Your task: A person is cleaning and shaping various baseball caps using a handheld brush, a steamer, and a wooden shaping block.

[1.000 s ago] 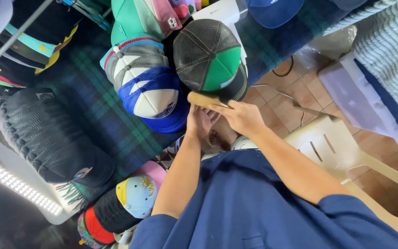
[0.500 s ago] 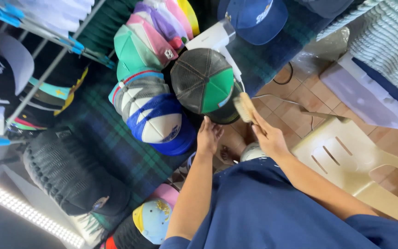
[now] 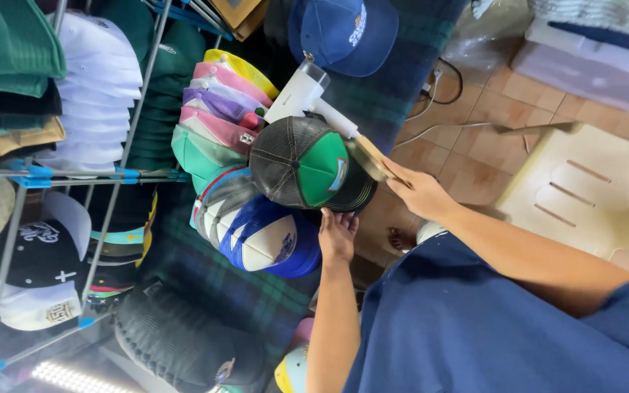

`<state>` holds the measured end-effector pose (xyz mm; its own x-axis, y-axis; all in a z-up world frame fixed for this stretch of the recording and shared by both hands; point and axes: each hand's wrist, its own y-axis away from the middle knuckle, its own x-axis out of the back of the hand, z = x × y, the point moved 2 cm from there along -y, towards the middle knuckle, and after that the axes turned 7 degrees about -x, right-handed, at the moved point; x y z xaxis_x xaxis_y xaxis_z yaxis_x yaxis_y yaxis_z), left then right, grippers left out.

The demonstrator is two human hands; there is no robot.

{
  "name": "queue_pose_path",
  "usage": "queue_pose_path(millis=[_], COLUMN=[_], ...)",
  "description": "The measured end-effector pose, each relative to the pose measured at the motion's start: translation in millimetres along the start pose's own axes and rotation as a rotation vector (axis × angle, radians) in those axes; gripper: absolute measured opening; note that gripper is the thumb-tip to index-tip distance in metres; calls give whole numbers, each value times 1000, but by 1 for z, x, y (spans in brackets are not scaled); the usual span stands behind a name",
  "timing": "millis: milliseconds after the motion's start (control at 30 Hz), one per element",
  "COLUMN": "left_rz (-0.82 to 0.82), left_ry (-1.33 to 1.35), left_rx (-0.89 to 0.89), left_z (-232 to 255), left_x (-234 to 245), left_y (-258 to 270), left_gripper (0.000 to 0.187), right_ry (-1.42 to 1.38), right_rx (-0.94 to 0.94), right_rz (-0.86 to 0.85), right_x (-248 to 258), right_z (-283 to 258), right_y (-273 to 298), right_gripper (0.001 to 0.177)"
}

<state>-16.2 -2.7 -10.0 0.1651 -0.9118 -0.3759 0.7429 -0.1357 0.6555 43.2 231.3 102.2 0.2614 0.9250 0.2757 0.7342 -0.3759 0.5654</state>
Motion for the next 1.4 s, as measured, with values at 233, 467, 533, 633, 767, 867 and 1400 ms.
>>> queue_pose_path(millis=[233, 467, 533, 633, 767, 867, 1400], left_rz=[25, 8, 10, 20, 12, 17, 352], left_ry=[18, 1, 1, 19, 27, 32, 72], left_rx=[7, -23, -25, -21, -43, -48, -278], left_z=[-3, 0, -1, 10, 25, 34, 38], left_x=[-6, -6, -4, -18, -34, -43, -13], left_y=[1, 1, 2, 15, 35, 47, 39], left_gripper=[39, 40, 41, 39, 34, 34, 47], right_ry=[-47, -105, 1, 517, 533, 519, 221], right_rx=[-93, 263, 350, 691, 456, 325, -107], right_rz=[-40, -201, -309, -145, -25, 1, -402], right_x=[10, -16, -27, -30, -19, -25, 96], right_z=[10, -129, -146, -152, -176, -168, -94], right_y=[17, -3, 2, -7, -46, -77, -102], right_gripper=[50, 45, 42, 28, 38, 39, 47])
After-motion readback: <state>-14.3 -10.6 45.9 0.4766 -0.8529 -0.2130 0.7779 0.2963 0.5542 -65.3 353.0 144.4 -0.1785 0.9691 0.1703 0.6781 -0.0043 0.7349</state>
